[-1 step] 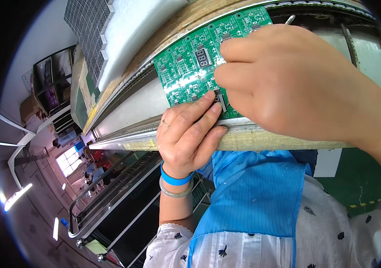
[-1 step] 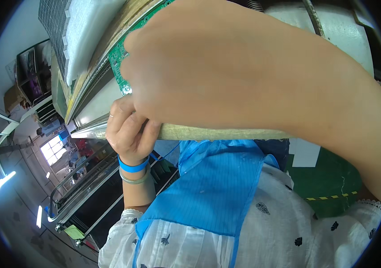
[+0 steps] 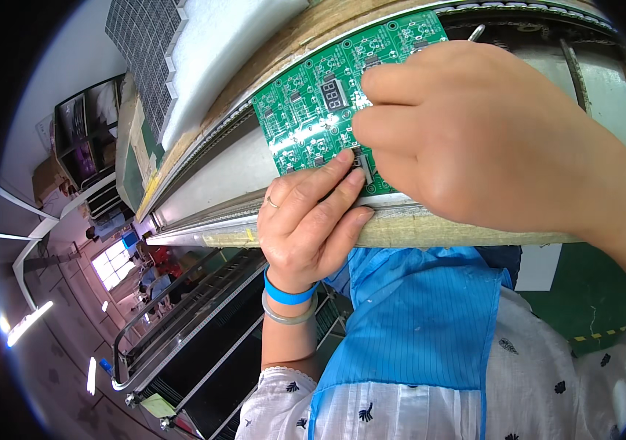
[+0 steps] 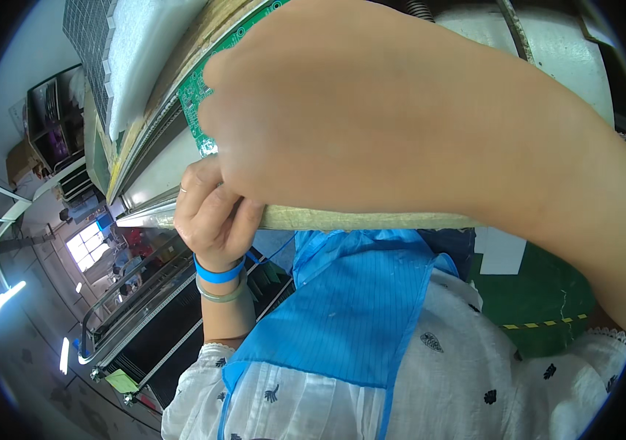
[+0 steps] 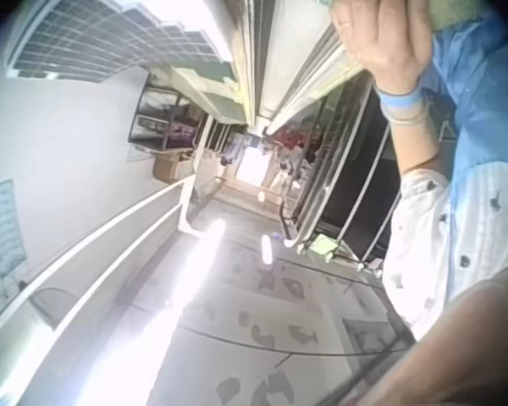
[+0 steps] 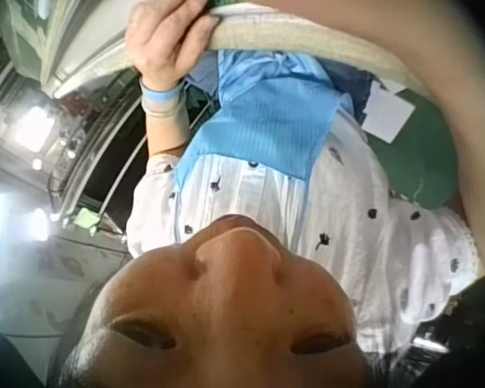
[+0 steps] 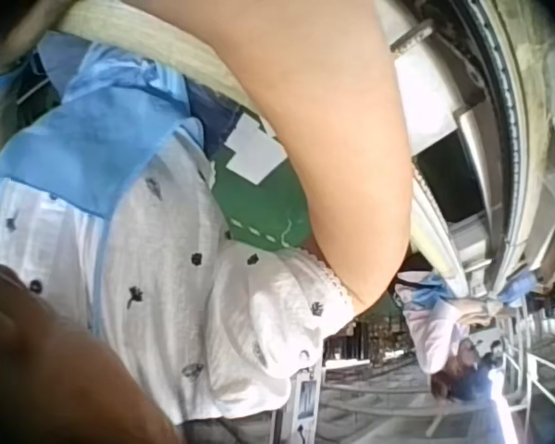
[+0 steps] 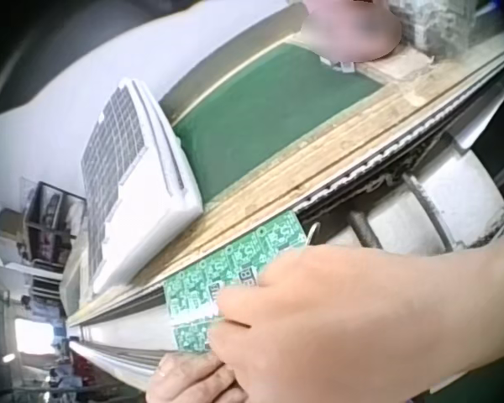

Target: The person uses tweezers to place small black electronic components onto a green circuit board. They repeatedly pick up components from a white foam tray and insert them into specific slots on the board, adjusting their position with the tool.

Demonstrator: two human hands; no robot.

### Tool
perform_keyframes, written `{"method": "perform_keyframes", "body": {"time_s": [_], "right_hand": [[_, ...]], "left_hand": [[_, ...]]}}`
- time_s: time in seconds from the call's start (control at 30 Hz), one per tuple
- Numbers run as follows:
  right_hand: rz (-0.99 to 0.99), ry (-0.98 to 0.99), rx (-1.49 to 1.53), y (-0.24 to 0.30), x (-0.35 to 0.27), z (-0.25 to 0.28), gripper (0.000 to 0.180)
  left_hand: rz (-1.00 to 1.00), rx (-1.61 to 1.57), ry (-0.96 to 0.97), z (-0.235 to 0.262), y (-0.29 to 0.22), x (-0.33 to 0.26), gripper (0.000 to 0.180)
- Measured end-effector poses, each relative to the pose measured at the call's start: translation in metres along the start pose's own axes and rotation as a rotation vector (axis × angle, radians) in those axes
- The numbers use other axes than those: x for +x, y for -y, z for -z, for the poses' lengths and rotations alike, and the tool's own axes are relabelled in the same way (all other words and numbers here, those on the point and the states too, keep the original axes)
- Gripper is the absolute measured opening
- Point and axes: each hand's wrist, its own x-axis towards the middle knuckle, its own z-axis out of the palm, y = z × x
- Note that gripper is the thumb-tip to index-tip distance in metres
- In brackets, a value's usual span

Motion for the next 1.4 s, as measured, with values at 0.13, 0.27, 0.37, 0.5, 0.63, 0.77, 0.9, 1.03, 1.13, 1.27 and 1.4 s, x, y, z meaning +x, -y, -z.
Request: {"method": "perform_keyframes", "body": {"time_s": [0.13, 0.27, 0.37, 0.5, 0.63, 0.77, 0.9, 1.03, 1.13, 1.27, 1.4], "right_hand": [[-0.021, 0.079, 0.082, -0.004, 0.002, 0.009, 0.013], [0.061, 0.245, 0.06, -0.041, 0.011, 0.038, 0.017], [0.092, 0.002, 0.022, -0.051, 0.008, 0.042, 0.019], [-0.177, -0.182, 0.047, -0.043, 0.021, 0.035, 0.017], [-0.355, -0.252, -0.116, -0.057, 0.04, 0.046, 0.025], [-0.448, -0.103, -0.418, -0.095, 0.045, 0.037, 0.021], [-0.407, -0.066, -0.529, -0.105, 0.061, 0.024, 0.019], [-0.218, -0.186, -0.249, -0.079, 0.123, 0.018, 0.021], [-0.16, -0.116, -0.101, -0.08, 0.16, -0.003, 0.025], [-0.102, -0.036, -0.173, -0.083, 0.186, -0.007, 0.026], [0.017, 0.085, -0.358, -0.083, 0.195, -0.006, 0.021]], "left_hand": [[-0.007, 0.018, 0.013, 0.0, -0.001, 0.001, 0.037], [-0.017, 0.014, 0.014, -0.002, 0.0, -0.001, 0.037], [0.003, 0.014, -0.005, -0.001, -0.002, 0.003, 0.037], [-0.027, -0.043, 0.027, 0.001, 0.003, -0.001, 0.036], [-0.049, -0.08, -0.009, 0.002, 0.004, -0.003, 0.041], [-0.065, -0.079, -0.035, 0.0, 0.004, -0.007, 0.046], [-0.059, -0.093, -0.076, -0.006, 0.005, -0.012, 0.048], [-0.025, -0.131, -0.118, 0.002, 0.005, -0.007, 0.047], [0.05, -0.044, -0.23, 0.021, 0.013, 0.01, 0.049], [0.121, 0.132, -0.359, 0.05, 0.04, 0.037, 0.053], [0.176, 0.149, -0.328, 0.042, 0.063, 0.038, 0.053]]}}
